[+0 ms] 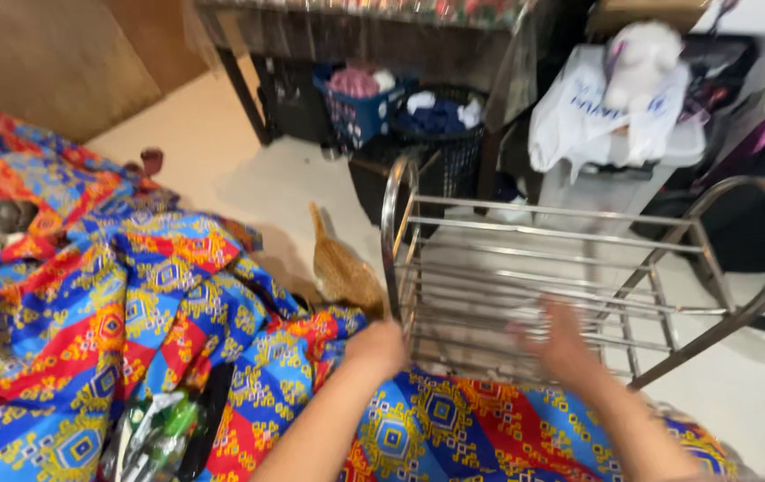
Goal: The person assembles a metal shoe rack by inserting horizontal bars into the frame and securing them. They repeatedly adjust the bars to ensure they are properly seated. A cat walks over the rack during the process.
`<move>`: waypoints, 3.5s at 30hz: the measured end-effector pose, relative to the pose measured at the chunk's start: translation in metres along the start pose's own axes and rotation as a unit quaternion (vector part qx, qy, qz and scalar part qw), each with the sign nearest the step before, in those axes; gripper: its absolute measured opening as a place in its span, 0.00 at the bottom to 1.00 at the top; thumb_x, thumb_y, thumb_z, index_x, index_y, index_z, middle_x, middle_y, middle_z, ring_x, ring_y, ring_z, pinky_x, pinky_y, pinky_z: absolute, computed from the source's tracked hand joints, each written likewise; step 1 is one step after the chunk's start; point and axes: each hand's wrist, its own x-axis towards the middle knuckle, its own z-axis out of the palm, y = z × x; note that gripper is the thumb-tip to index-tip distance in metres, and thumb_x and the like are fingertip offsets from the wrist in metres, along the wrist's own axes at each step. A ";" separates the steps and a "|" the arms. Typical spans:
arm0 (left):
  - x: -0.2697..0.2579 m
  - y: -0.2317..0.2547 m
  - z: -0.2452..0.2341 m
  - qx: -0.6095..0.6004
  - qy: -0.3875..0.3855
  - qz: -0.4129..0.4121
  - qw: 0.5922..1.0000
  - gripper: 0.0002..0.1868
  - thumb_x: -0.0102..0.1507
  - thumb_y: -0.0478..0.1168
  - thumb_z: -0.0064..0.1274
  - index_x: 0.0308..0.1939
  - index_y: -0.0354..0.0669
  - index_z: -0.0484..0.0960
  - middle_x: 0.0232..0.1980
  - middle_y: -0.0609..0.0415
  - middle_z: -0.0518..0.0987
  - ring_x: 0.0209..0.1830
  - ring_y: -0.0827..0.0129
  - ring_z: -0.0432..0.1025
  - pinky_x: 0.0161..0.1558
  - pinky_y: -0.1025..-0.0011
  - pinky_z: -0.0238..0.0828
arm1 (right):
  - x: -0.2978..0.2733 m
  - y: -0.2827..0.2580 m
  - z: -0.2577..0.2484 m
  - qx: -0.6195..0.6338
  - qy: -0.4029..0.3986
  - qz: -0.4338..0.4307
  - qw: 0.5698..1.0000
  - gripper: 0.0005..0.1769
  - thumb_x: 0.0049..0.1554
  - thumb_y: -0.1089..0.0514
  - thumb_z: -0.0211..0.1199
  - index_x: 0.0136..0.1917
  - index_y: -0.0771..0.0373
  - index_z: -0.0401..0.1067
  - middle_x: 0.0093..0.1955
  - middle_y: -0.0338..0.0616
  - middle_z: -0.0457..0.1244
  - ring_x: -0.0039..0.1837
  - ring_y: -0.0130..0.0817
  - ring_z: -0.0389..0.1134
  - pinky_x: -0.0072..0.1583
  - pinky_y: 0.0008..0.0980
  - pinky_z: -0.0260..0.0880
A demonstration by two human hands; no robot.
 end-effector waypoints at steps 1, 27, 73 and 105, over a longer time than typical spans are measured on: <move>0.006 0.013 -0.015 -0.017 0.044 0.032 0.998 0.19 0.66 0.53 0.47 0.49 0.44 0.84 0.51 0.38 0.82 0.53 0.43 0.77 0.54 0.49 0.73 | -0.014 -0.025 0.000 0.127 -0.103 0.060 0.985 0.43 0.55 0.37 0.71 0.70 0.65 0.60 0.66 0.59 0.57 0.67 0.50 0.60 0.63 0.49 0.63; 0.072 0.158 -0.143 -0.788 0.173 0.322 0.496 0.16 0.70 0.41 0.53 0.28 0.39 0.72 0.24 0.56 0.71 0.23 0.69 0.72 0.33 0.64 0.80 | 0.099 -0.104 -0.160 -0.013 0.113 -0.197 0.974 0.23 0.59 0.40 0.62 0.42 0.65 0.73 0.38 0.49 0.63 0.43 0.46 0.65 0.46 0.43 0.64; 0.160 0.055 -0.102 -0.333 0.317 -0.088 0.884 0.13 0.57 0.44 0.51 0.32 0.35 0.82 0.33 0.38 0.82 0.37 0.46 0.79 0.44 0.54 0.73 | 0.131 -0.044 0.013 -0.234 -0.092 -0.061 0.966 0.39 0.57 0.23 0.48 0.30 0.58 0.74 0.27 0.47 0.65 0.37 0.51 0.70 0.41 0.50 0.69; 0.166 0.045 -0.099 -0.298 0.320 -0.086 0.895 0.13 0.58 0.43 0.50 0.36 0.36 0.83 0.38 0.38 0.84 0.41 0.46 0.79 0.49 0.56 0.74 | 0.137 -0.047 0.012 -0.215 -0.125 -0.049 0.967 0.37 0.59 0.24 0.47 0.34 0.55 0.77 0.28 0.45 0.67 0.37 0.48 0.70 0.42 0.49 0.70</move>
